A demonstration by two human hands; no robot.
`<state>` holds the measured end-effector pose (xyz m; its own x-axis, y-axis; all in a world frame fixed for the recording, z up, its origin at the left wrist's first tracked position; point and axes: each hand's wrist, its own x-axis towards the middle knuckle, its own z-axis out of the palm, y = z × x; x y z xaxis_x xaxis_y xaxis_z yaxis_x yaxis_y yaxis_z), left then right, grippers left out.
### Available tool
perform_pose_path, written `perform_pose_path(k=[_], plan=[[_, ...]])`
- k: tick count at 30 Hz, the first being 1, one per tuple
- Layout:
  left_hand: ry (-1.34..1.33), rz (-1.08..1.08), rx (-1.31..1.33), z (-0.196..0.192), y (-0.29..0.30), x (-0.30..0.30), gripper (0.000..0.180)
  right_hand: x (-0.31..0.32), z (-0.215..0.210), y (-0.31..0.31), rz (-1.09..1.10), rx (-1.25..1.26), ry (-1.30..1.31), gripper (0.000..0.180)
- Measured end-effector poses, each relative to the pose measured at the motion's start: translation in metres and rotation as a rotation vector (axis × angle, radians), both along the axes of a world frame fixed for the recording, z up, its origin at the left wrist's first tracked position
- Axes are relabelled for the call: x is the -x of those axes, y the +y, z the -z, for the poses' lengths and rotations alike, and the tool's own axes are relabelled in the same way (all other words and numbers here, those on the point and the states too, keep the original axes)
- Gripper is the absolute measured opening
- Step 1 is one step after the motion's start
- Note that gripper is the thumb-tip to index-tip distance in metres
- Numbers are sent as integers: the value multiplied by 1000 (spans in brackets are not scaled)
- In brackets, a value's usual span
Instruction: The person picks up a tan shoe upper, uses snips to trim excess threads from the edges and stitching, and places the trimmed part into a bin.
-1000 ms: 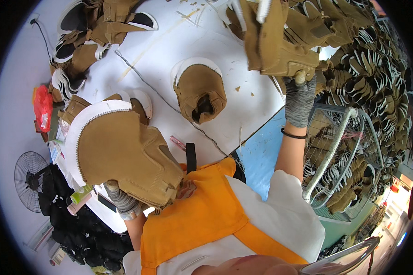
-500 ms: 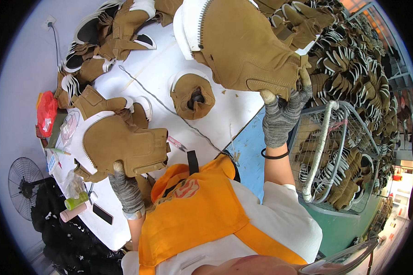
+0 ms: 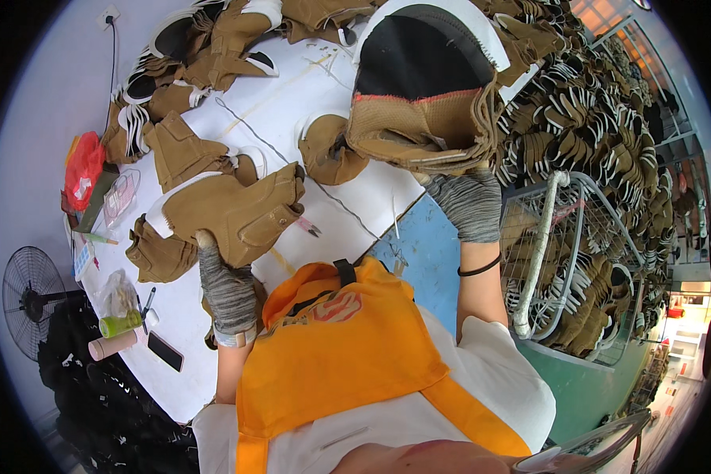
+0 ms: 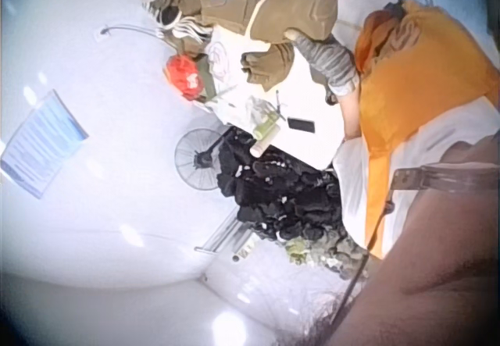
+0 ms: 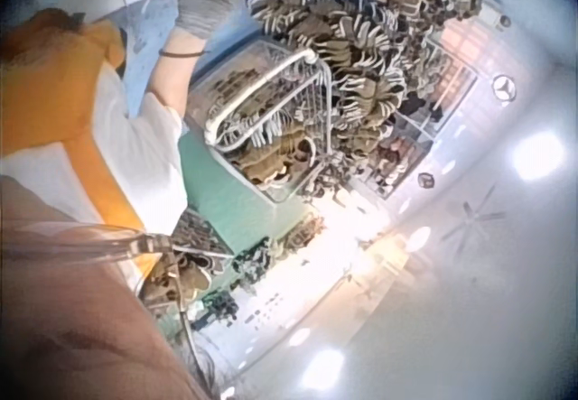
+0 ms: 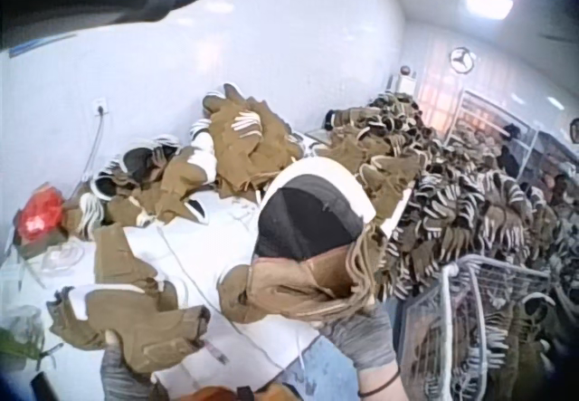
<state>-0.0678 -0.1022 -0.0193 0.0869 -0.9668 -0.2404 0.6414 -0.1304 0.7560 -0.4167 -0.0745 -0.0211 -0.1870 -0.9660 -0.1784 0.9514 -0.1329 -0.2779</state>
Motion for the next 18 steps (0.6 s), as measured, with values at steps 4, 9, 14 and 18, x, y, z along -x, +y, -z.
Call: perform_pose_path(k=[4, 9, 14, 18], plan=[[-14, 14, 38, -12, 10, -4, 59, -14, -5, 12, -18, -20, 64, 53], [-127, 30, 134, -18, 5, -6, 49, -25, -2, 20, 24, -10, 281, 53], [-662, 205, 386, 0, -9, -1, 35, -54, -15, 19, 22, -43, 545, 53], [-465, 287, 395, -13, -12, 3, 39, -67, -18, 12, 32, -97, 795, 57]])
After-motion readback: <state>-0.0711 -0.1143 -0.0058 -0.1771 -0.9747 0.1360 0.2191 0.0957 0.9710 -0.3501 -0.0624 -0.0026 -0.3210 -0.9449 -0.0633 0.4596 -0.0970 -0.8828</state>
